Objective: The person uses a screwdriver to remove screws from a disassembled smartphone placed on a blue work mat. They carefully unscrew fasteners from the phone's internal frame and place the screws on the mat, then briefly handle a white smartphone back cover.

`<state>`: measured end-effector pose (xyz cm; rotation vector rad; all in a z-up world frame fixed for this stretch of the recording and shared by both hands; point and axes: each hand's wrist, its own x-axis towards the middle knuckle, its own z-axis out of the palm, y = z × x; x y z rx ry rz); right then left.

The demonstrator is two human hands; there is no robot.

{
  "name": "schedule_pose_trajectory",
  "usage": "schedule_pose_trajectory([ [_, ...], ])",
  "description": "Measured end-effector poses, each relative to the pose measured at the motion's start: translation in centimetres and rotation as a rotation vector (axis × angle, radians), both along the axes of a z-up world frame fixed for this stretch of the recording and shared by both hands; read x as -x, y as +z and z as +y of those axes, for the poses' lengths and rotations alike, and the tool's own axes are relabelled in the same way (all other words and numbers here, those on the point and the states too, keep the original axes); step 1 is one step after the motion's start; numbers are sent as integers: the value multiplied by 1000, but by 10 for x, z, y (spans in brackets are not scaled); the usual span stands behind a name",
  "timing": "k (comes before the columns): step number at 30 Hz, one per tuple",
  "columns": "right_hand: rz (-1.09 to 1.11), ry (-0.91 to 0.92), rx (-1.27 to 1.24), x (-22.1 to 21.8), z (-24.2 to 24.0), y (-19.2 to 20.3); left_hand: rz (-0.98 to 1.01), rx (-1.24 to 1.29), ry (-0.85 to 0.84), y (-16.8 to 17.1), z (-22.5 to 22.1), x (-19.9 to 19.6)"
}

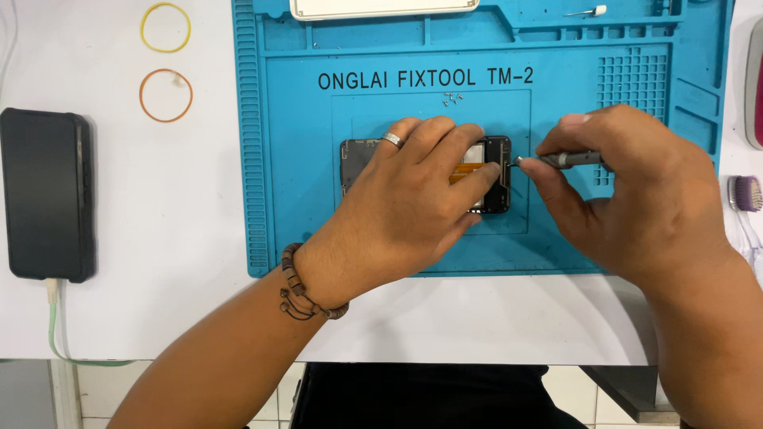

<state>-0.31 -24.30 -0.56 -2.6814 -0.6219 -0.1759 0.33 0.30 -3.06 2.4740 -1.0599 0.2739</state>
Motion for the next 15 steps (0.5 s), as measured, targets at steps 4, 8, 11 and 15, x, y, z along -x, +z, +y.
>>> schedule_pose_trajectory([
  [4, -140, 114, 23, -4, 1, 0, -13, -31, 4, -1, 0, 1],
  [8, 158, -26, -158, -5, 17, 22, -7, 9, 9, 0, 0, 1],
  [11, 159, -93, -125, -5, 10, 11, -3, 15, 13, 2, 0, 0],
  [15, -235, 61, -36, -5, -21, -29, -10, -9, 14, 2, -1, 0],
])
